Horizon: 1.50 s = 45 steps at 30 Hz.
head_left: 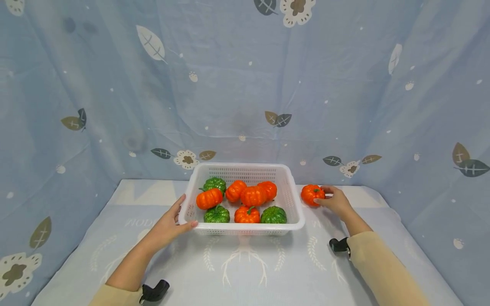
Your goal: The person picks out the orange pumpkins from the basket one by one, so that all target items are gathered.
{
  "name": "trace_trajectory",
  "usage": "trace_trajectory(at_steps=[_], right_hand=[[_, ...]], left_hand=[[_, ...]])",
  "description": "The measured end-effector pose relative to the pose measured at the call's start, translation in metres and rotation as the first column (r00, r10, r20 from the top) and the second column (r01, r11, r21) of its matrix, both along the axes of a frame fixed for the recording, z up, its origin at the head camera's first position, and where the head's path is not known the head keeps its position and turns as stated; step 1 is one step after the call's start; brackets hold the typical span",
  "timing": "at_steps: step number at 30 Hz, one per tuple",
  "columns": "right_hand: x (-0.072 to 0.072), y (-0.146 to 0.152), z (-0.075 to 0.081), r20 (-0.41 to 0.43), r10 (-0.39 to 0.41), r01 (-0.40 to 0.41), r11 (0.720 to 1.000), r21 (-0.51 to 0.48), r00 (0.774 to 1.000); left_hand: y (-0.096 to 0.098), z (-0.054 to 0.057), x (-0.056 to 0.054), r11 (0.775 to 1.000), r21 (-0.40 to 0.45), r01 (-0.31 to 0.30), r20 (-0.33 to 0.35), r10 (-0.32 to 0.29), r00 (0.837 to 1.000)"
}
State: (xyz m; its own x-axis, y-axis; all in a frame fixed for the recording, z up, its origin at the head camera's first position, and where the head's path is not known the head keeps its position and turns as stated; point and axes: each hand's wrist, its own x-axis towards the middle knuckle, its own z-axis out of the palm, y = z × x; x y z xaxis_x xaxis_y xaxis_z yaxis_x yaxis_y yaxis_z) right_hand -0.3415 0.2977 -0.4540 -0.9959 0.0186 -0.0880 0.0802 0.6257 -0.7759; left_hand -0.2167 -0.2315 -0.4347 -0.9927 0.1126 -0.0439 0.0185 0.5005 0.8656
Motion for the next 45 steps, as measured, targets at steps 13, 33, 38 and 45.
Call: trace_trajectory(at_steps=[13, 33, 38, 45], right_hand=[[0.018, -0.006, 0.031, -0.053, 0.012, -0.006, 0.995, 0.102, 0.999], [0.065, -0.072, 0.071, -0.273, 0.198, -0.193, 0.98, 0.045, 0.941], [0.069, -0.1, 0.071, -0.313, 0.234, -0.245, 0.97, 0.005, 0.92], [0.068, -0.134, 0.065, -0.311, 0.264, -0.281, 0.96, -0.011, 0.913]], left_hand=[[-0.001, -0.003, -0.001, 1.0, 0.001, 0.011, -0.013, -0.011, 1.0], [0.0, -0.002, 0.0, 1.0, 0.004, 0.01, -0.01, -0.01, 1.0], [0.001, -0.002, 0.001, 1.0, -0.002, 0.007, -0.008, -0.007, 1.0], [0.001, -0.002, 0.0, 1.0, -0.016, 0.004, -0.005, -0.004, 1.0]])
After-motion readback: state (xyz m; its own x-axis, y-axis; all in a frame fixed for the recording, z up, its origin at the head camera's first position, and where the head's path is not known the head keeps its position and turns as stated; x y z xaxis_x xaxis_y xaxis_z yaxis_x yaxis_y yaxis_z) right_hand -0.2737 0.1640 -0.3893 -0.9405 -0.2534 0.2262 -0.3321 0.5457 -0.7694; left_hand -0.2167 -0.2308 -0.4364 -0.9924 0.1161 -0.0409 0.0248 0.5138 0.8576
